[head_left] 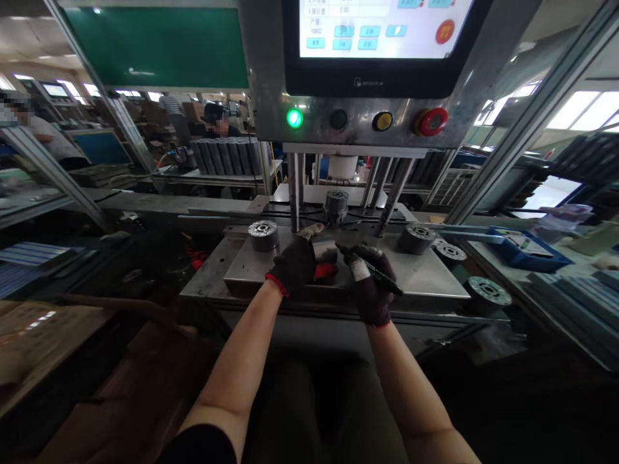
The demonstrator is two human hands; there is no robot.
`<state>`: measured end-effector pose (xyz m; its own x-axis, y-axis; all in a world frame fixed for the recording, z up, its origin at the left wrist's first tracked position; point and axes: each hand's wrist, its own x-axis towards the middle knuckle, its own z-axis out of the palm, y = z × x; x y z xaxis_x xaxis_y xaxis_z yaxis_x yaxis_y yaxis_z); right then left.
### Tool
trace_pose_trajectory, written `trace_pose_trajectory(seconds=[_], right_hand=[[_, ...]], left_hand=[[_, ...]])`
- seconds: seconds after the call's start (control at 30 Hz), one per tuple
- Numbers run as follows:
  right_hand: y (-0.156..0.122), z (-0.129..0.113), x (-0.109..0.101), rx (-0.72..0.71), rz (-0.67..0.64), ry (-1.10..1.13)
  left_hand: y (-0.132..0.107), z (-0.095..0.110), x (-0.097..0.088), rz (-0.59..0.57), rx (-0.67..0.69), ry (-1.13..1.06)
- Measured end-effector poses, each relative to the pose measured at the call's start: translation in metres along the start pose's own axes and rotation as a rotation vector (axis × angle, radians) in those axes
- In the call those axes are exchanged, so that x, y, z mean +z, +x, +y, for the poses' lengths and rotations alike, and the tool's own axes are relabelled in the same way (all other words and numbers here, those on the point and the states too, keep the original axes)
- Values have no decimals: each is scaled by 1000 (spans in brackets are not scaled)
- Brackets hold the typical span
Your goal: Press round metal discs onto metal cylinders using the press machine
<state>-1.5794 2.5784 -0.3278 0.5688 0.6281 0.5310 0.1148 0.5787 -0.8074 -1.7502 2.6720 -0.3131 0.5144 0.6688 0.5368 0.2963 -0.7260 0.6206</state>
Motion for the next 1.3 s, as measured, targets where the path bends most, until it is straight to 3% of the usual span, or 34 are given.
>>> trace_pose_trajectory(seconds=[0.1, 0.27, 0.4, 0.67, 0.83, 1.0, 1.3], right_hand=[[-5, 0, 0, -10, -4, -15], [-10, -2, 1, 19, -10, 5], [-12, -5, 1, 51, -24, -29], [-13, -10, 0, -166, -116, -125], [-12, -7, -2, -191, -134, -149], [-12, -4, -2, -228, -120, -151], [-13, -7, -3, -235, -165, -178]], left_hand=[[0, 2, -1, 6, -22, -63], [1, 0, -4, -23, 10, 54], [1, -4, -2, 38, -19, 54], [-2, -11, 2, 30, -13, -60], [-1, -17, 5, 51, 26, 32], [-1, -15, 2, -11, 65, 114], [-1, -14, -2, -37, 91, 91]])
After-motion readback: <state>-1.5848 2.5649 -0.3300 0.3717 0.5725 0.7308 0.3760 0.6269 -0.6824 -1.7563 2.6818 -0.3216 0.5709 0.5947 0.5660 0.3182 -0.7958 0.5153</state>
